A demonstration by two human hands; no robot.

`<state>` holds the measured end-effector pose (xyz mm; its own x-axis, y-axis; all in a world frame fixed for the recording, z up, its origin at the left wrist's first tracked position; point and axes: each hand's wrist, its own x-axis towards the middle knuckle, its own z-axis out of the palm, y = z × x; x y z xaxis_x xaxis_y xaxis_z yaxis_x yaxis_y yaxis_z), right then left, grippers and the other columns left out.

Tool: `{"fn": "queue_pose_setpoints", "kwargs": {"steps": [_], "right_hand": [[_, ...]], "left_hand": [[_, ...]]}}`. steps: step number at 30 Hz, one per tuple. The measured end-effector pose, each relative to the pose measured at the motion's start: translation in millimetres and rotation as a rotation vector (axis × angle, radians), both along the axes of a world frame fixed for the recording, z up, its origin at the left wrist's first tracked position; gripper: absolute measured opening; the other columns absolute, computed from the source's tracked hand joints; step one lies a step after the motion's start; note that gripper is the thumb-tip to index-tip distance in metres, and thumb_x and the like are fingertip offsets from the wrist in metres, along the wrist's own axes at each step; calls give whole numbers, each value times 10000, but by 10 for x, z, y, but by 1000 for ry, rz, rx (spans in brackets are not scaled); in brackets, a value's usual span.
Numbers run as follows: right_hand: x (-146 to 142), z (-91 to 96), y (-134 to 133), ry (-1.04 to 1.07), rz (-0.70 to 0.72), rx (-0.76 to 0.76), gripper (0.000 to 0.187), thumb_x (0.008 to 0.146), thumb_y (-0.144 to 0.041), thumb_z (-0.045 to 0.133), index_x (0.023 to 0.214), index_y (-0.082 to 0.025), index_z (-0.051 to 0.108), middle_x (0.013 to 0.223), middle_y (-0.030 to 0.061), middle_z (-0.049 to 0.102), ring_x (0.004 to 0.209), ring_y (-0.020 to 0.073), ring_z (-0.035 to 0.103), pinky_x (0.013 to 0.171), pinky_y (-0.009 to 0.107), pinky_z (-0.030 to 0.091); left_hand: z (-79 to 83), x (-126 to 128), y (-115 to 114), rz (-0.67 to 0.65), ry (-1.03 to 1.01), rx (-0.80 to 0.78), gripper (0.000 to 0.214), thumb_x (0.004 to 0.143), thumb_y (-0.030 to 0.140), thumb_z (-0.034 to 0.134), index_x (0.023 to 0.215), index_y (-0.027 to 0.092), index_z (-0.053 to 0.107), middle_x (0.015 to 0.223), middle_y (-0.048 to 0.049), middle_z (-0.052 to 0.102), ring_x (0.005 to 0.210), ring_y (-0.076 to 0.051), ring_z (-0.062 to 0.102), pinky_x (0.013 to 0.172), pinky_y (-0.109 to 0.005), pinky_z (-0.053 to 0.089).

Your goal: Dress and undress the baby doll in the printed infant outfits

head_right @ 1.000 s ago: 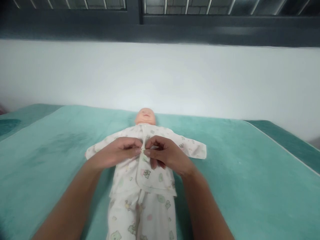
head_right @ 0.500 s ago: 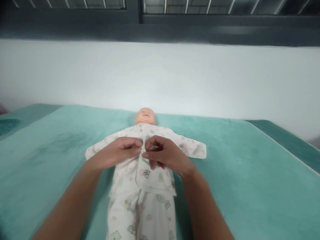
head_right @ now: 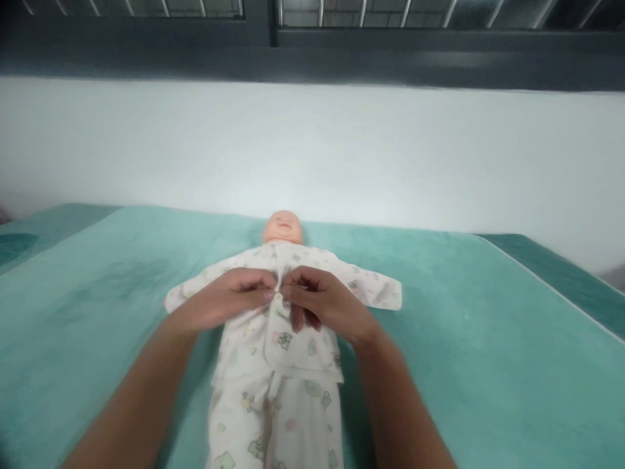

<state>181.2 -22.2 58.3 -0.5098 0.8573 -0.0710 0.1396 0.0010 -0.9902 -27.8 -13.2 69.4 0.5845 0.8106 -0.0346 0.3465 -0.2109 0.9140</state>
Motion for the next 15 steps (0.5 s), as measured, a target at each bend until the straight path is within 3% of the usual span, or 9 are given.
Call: {"fn": "queue_pose_setpoints", "kwargs": {"steps": [15], "right_hand": [[8,12,0,2,14,-5,222,874,-403,593,885,-181,602,530,-21,598,440,80,442,401,193,314]], "left_hand": [[3,3,8,8,10,6,283,865,434,497,751,184,563,683,20,469,616,-110,406,544,-237,310]]}}
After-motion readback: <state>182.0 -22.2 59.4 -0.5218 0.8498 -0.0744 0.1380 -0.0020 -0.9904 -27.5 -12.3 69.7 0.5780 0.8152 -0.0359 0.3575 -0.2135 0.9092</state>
